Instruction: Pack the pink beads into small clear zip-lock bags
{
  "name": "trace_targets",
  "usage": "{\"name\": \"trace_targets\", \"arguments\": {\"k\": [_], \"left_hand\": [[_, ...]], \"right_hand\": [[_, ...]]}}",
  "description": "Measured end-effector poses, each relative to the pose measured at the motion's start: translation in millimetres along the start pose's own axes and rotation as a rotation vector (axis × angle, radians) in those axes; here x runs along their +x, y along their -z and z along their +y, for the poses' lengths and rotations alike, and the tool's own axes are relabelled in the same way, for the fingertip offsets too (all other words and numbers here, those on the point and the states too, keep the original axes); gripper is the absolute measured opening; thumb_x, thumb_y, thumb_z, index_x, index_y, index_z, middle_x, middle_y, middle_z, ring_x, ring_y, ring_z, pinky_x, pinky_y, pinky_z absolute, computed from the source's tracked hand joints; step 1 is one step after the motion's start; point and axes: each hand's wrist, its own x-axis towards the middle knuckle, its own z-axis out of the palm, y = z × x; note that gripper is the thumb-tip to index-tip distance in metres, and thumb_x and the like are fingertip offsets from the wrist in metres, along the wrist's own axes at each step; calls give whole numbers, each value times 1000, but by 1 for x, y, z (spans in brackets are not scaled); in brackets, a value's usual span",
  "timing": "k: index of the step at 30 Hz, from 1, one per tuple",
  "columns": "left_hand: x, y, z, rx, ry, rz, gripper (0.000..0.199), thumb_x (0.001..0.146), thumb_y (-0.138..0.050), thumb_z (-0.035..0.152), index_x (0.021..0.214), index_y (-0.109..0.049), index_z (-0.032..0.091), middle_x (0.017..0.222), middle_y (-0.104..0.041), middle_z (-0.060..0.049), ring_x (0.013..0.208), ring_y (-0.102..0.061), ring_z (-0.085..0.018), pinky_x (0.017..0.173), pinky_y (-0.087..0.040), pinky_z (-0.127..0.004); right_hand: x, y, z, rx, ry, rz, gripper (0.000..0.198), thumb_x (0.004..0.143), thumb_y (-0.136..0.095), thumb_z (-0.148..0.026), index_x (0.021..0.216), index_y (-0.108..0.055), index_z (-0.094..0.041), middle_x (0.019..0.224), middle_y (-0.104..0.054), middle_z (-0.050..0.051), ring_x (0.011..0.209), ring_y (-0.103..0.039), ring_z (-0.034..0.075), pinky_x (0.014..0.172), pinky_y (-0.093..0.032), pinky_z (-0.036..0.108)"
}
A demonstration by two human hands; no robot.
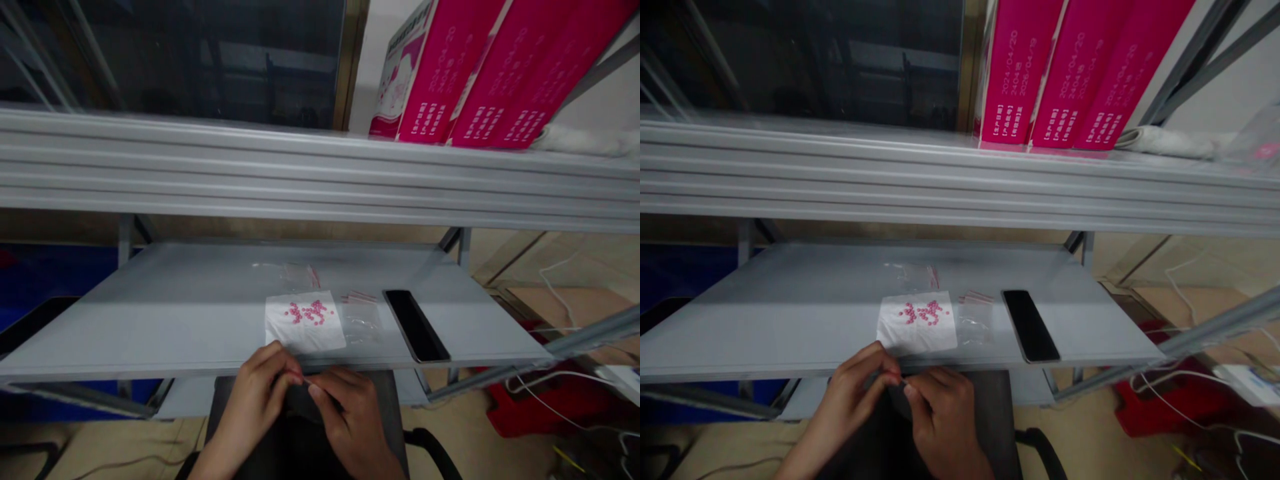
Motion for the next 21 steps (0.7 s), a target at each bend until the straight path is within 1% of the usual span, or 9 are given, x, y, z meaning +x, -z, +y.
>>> {"name": "trace_targets", "arguments": {"k": [3,8,10,11,13,15,16,19,21], "left_hand": [[-3,6,3,-3,-30,34,21,89,-50,11,72,-61,19,72,-64,-1,68,-61,-15,62,-47,-23],[-4,11,4,-66,-71,39,17,91,-55,18,79,-68,20,71,-65,-1,66,-63,-15,58,-50,-22],[-1,13,4,-38,-105,46,18,90,-55,17,79,-68,20,71,-65,-2,65,-64,-15,58,-50,-23],[1,13,4,-6,-127,52,17,90,-55,15,80,-68,21,71,-66,-2,66,-64,-16,59,-50,-24],[8,15,6,68,-154,54,16,88,-53,10,86,-65,21,71,-66,-1,68,-64,-17,62,-50,-26],[18,19,9,126,-159,48,17,86,-52,7,91,-62,21,73,-66,0,71,-64,-17,64,-50,-27],[25,22,11,143,-162,42,17,86,-52,7,92,-60,21,74,-66,0,72,-64,-17,65,-50,-27],[49,38,11,126,-186,17,9,87,-58,16,94,-59,21,82,-68,-1,76,-65,-17,68,-51,-27],[67,51,2,54,-122,66,17,86,-62,26,102,-60,21,90,-70,-2,82,-67,-17,75,-52,-28]], "right_hand": [[0,1,0,31,-4,-2,33,96,-46,-26,75,-72,-21,68,-69,2,63,-64,15,62,-44,23],[0,11,-4,116,-101,-66,28,94,-49,-22,81,-73,-23,75,-70,2,70,-64,16,65,-48,24],[2,14,-5,122,-115,-105,23,91,-51,-18,88,-74,-24,85,-71,3,80,-65,18,72,-50,27],[3,14,-5,110,-107,-103,22,89,-54,-17,98,-72,-24,94,-71,5,87,-65,20,77,-51,30],[10,15,-6,78,-74,-74,40,82,-60,-15,121,-63,-24,115,-67,9,100,-63,24,87,-51,37],[23,15,-8,67,-50,-80,55,79,-60,-10,132,-55,-24,118,-65,9,101,-62,24,90,-51,40],[32,16,-9,72,-41,-107,53,78,-59,-8,129,-57,-24,111,-68,7,96,-64,22,88,-51,38],[70,22,-7,110,-20,-149,30,79,-57,-4,102,-70,-19,83,-71,3,77,-65,17,79,-51,32],[101,27,3,158,-91,-135,26,77,-58,-2,93,-72,-18,88,-72,3,81,-65,16,82,-50,30]]}}
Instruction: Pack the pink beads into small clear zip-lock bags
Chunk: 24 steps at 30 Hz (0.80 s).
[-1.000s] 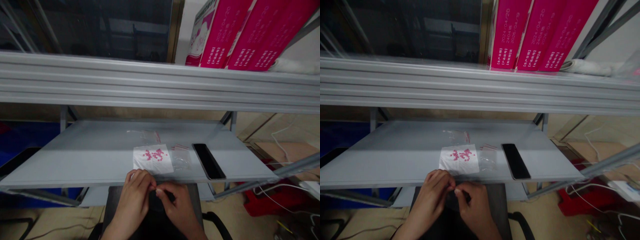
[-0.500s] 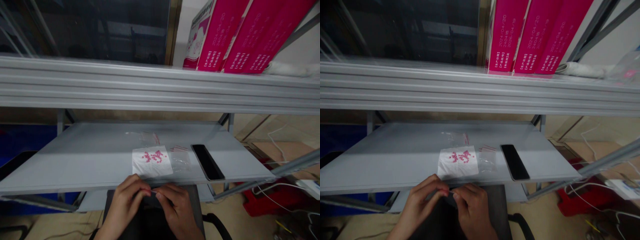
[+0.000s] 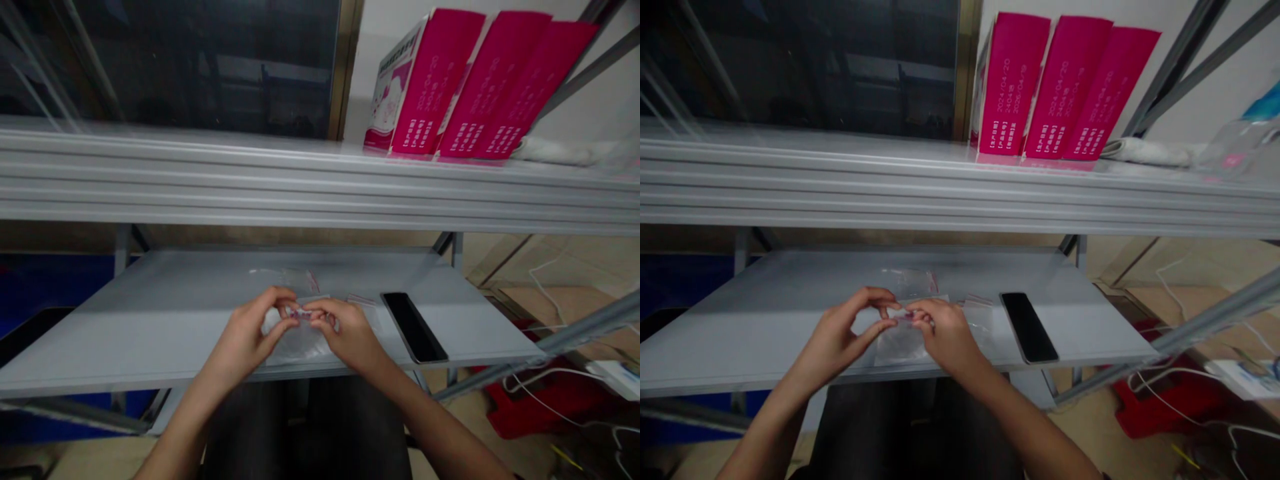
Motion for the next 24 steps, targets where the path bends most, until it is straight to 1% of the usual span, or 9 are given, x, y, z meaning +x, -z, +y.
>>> {"name": "trace_targets", "arguments": {"k": [1,2,3,4,8,10,17,21,24], "left_hand": [[9,5,-10,-26,55,89,18,85,-63,31,98,-61,19,92,-70,-4,84,-68,-18,79,-52,-29],[18,8,-21,-61,139,194,19,84,-62,35,92,-61,18,93,-71,-5,87,-69,-19,82,-52,-31],[26,8,-35,-100,252,246,22,85,-60,38,94,-59,18,93,-71,-6,89,-70,-20,83,-53,-31],[33,7,-49,-101,300,262,25,86,-56,39,99,-57,17,94,-71,-7,90,-70,-20,83,-53,-32],[56,-17,-103,-41,450,187,28,90,-50,35,107,-57,13,91,-72,-10,80,-70,-20,75,-55,-33],[63,-31,-119,15,511,133,30,92,-54,36,111,-58,14,92,-71,-9,80,-68,-19,78,-54,-35],[78,-55,-137,100,626,-43,38,94,-55,44,118,-57,15,99,-67,-6,83,-66,-18,78,-55,-39],[81,-65,-143,84,621,-102,35,92,-60,38,117,-57,15,104,-65,-7,86,-65,-19,78,-55,-39],[80,-72,-148,32,574,-94,31,92,-61,34,117,-58,14,105,-65,-7,86,-65,-18,77,-56,-37]], "right_hand": [[16,5,6,32,-108,18,24,74,-59,0,85,-72,-17,83,-72,2,75,-64,15,77,-50,28],[32,9,13,41,-155,30,20,76,-59,0,83,-71,-15,80,-71,3,73,-64,14,73,-50,27],[49,13,22,43,-189,39,18,77,-59,0,82,-69,-13,79,-70,3,72,-64,14,71,-50,25],[64,15,33,43,-231,39,16,77,-59,1,82,-68,-11,76,-68,3,68,-63,13,66,-50,24],[112,10,74,18,-376,-27,2,89,-61,-11,89,-63,-11,77,-64,-1,64,-61,10,62,-53,24],[126,2,90,-20,-437,-53,9,93,-61,-20,92,-63,-11,81,-64,0,66,-62,10,61,-54,25],[144,-13,119,-206,-520,-101,18,92,-62,-29,97,-64,-12,94,-66,3,79,-64,15,67,-55,28],[148,-13,124,-259,-536,-141,20,92,-63,-31,96,-65,-11,93,-66,3,78,-65,15,67,-55,29],[147,-18,126,-246,-514,-182,22,93,-61,-33,95,-65,-11,92,-67,3,76,-65,15,67,-56,29]]}}
